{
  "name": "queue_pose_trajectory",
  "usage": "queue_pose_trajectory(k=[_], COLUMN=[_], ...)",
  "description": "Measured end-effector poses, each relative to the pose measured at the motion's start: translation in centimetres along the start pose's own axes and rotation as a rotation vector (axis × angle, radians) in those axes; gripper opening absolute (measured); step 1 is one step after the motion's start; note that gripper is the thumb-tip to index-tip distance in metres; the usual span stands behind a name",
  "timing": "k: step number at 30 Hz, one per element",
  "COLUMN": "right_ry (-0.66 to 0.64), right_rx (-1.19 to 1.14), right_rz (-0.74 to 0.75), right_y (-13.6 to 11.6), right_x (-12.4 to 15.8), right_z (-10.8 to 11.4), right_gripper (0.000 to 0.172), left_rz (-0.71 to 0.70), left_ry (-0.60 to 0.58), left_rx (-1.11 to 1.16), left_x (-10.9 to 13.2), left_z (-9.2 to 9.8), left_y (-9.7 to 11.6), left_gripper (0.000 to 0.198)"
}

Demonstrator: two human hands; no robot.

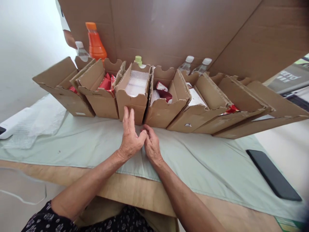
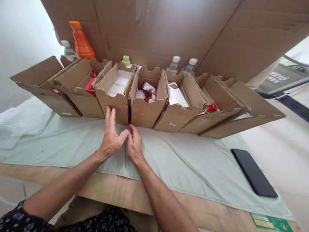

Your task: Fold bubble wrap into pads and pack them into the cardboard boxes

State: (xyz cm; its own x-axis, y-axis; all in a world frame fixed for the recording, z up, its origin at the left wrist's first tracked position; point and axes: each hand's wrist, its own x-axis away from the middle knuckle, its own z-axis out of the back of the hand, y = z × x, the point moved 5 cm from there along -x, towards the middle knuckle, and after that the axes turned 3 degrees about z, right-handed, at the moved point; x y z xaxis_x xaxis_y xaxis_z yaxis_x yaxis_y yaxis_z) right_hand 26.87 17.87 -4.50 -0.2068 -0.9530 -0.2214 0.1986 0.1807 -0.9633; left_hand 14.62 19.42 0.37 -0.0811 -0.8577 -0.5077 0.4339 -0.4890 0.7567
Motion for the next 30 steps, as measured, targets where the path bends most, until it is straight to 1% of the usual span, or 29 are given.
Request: queue_pose_trajectory(k=[4,7,9,12,14,16,18,20,22,24,26,30], right_ry=[0.016,0.057,0.076,0.077,0.078,0.095,0.137,0.205,0.287,0.349,0.368,0.337], right_rx=[0.003,0.015,0.023,0.031,0.037,0.048,0.063,0.082,0.101,0.117,0.133,0.180], right_rz=[0.025,0.048,0.058,0.060,0.055,0.045,0.032,0.017,0.002,-0.014,-0.028,-0.053], right_y=[-0.4,-0.6,-0.6,-0.3,-0.2,-0.2,-0.4,-0.6,-0.7,-0.7,-0.6,-0.8], right_x=[-0.3,-1.3,-2.1,-3.0,-3.1,-2.9,-2.8,-2.9,-3.2,-3.6,-3.9,-4.1], right_z=[0.4,1.2,1.4,1.1,1.0,1.5,2.8,4.9,7.1,8.8,9.8,10.4], right_gripper=[0.041,0.037,0.038,0.042,0.043,0.040,0.036,0.033,0.032,0.033,0.032,0.029], left_rz=[-0.027,-0.051,-0.082,-0.124,-0.128,-0.125,-0.126,-0.127,-0.127,-0.130,-0.137,-0.138], left_ry=[-0.012,0.002,0.011,0.024,0.029,0.028,0.019,0.007,0.001,0.005,0.018,0.037], left_rx=[0.016,0.020,0.008,-0.023,-0.031,-0.029,-0.027,-0.026,-0.032,-0.047,-0.060,-0.055], left_x=[-0.1,-0.2,-0.2,-0.3,-0.3,-0.3,-0.1,0.1,0.2,0.3,0.3,0.4], left_z=[0.2,0.5,0.6,0.6,0.6,0.6,0.5,0.4,0.2,0.1,0.0,0.1], left_y=[-0.3,-0.6,-0.8,-0.9,-1.0,-1.0,-1.1,-1.2,-1.3,-1.3,-1.2,-1.2], left_gripper=[0.097,0.096,0.096,0.096,0.095,0.095,0.097,0.098,0.098,0.097,0.096,0.093])
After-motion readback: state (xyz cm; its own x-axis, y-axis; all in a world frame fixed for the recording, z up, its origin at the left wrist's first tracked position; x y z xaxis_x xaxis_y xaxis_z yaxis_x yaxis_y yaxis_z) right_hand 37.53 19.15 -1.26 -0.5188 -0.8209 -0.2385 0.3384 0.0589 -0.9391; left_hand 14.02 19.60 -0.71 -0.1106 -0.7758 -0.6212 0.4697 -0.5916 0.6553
